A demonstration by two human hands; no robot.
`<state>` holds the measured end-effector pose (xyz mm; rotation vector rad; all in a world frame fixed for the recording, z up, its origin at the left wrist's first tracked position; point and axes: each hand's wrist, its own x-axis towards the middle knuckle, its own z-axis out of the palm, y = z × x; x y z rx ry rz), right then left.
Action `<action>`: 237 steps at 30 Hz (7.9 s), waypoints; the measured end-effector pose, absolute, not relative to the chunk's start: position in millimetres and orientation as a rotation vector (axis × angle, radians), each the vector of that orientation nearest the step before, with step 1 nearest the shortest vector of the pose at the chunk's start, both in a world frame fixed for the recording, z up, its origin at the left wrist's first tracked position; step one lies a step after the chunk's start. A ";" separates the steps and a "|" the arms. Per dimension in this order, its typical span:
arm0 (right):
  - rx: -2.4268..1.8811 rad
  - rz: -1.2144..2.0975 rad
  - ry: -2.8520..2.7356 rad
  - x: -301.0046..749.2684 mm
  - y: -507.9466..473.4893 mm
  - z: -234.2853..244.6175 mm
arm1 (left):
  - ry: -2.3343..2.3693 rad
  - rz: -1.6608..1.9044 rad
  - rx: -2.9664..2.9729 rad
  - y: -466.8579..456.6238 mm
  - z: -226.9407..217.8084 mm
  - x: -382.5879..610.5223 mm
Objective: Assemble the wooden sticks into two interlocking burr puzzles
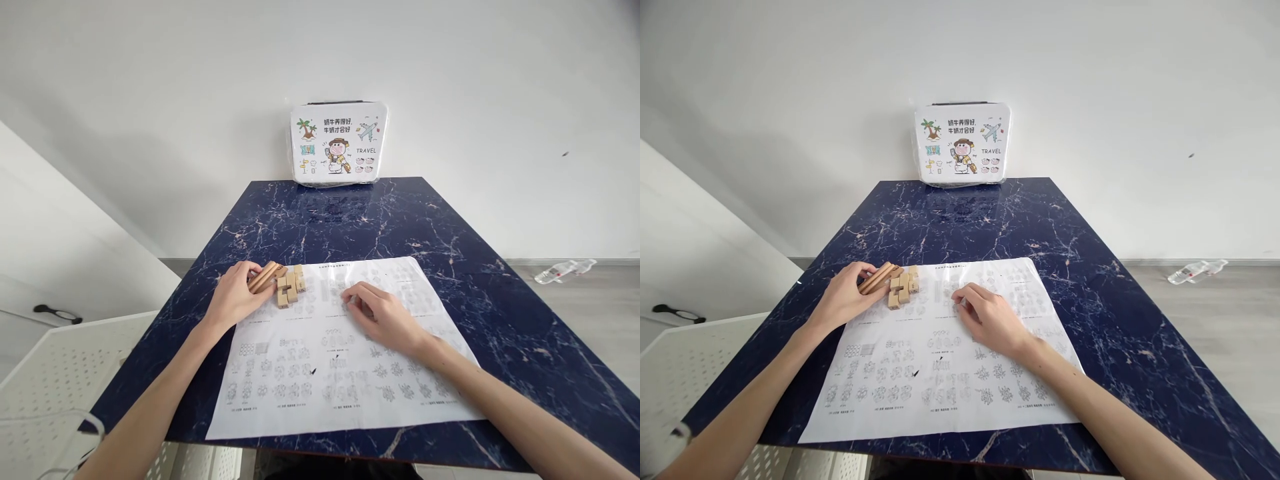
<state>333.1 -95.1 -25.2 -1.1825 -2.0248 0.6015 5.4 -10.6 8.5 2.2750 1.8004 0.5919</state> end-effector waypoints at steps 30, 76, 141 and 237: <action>-1.185 0.618 -2.017 333.8 -95.4 -25.0 | 1.865 0.598 2.462 -6.7 -3.5 3.6; -1.186 1.257 -1.235 348.0 -80.3 -16.3 | 0.823 0.586 1.364 -55.5 4.4 124.4; -1.216 0.928 -1.749 333.4 -101.9 -8.8 | 0.779 0.756 1.794 -77.7 7.3 133.4; -1.118 1.241 -1.603 326.7 -104.4 -7.0 | 0.962 0.926 1.559 -70.0 8.1 131.6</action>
